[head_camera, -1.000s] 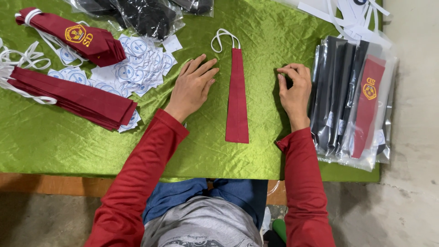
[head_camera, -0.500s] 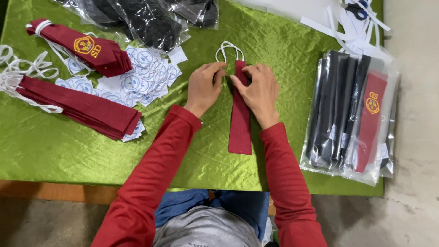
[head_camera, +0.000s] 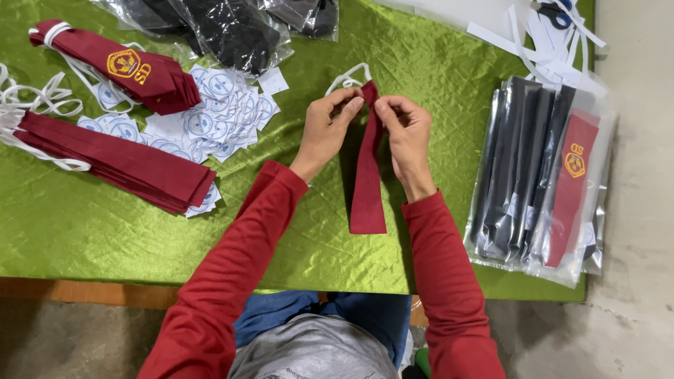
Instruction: The person folds a maroon scarf with a gold logo, places it into a clear plastic bag, and seals it. They repeat this process for a second scarf, stacking the finished packages on the table.
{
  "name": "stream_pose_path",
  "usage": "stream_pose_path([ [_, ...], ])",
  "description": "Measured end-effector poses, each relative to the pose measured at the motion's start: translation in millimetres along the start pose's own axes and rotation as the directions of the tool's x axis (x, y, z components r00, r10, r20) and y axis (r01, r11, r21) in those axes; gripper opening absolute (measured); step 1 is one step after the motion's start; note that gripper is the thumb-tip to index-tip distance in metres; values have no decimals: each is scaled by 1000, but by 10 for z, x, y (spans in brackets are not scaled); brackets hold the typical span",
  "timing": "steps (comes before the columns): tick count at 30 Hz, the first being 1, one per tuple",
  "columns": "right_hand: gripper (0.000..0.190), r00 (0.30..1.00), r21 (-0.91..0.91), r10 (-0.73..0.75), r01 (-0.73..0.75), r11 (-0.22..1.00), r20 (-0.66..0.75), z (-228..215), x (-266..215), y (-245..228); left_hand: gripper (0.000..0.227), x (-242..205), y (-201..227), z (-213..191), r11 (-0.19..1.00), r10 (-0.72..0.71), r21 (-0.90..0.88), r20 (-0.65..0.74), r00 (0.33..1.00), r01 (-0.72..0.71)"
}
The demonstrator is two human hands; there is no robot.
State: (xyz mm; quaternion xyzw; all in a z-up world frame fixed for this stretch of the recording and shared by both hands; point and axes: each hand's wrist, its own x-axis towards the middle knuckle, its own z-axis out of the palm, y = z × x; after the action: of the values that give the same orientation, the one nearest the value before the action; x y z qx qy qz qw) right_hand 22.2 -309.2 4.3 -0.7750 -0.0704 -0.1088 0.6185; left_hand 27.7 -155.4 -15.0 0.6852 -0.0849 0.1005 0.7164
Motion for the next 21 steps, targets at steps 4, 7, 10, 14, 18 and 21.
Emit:
stream_pose_path([
  [4, 7, 991, 273, 128, -116, 955, -25, 19, -35, 84, 13, -7, 115, 67, 980, -25, -195, 36, 999, 32],
  [7, 5, 992, -11, -120, 120, 993, -26, -2, -57, -133, 9, 3, 216, -21, 995, 55, -88, 9, 998, -54],
  [10, 12, 913, -230, -407, 395, 889, -5, -132, -53, -271, 8, 22, 296, -88, 982, 182, 48, 7, 983, -182],
  [14, 25, 832, -197, -548, 553, 810, 87, -167, -83, -525, 9, -11, 342, -104, 890, 404, 199, 67, 912, -409],
  [18, 26, 817, -132, -562, 575, 807, 125, -79, -124, -594, 6, -58, 433, -46, 829, 518, 219, 46, 854, -514],
  [21, 24, 819, -108, -564, 573, 813, 104, -83, -123, -602, 8, -102, 552, -32, 753, 601, 311, 32, 799, -579],
])
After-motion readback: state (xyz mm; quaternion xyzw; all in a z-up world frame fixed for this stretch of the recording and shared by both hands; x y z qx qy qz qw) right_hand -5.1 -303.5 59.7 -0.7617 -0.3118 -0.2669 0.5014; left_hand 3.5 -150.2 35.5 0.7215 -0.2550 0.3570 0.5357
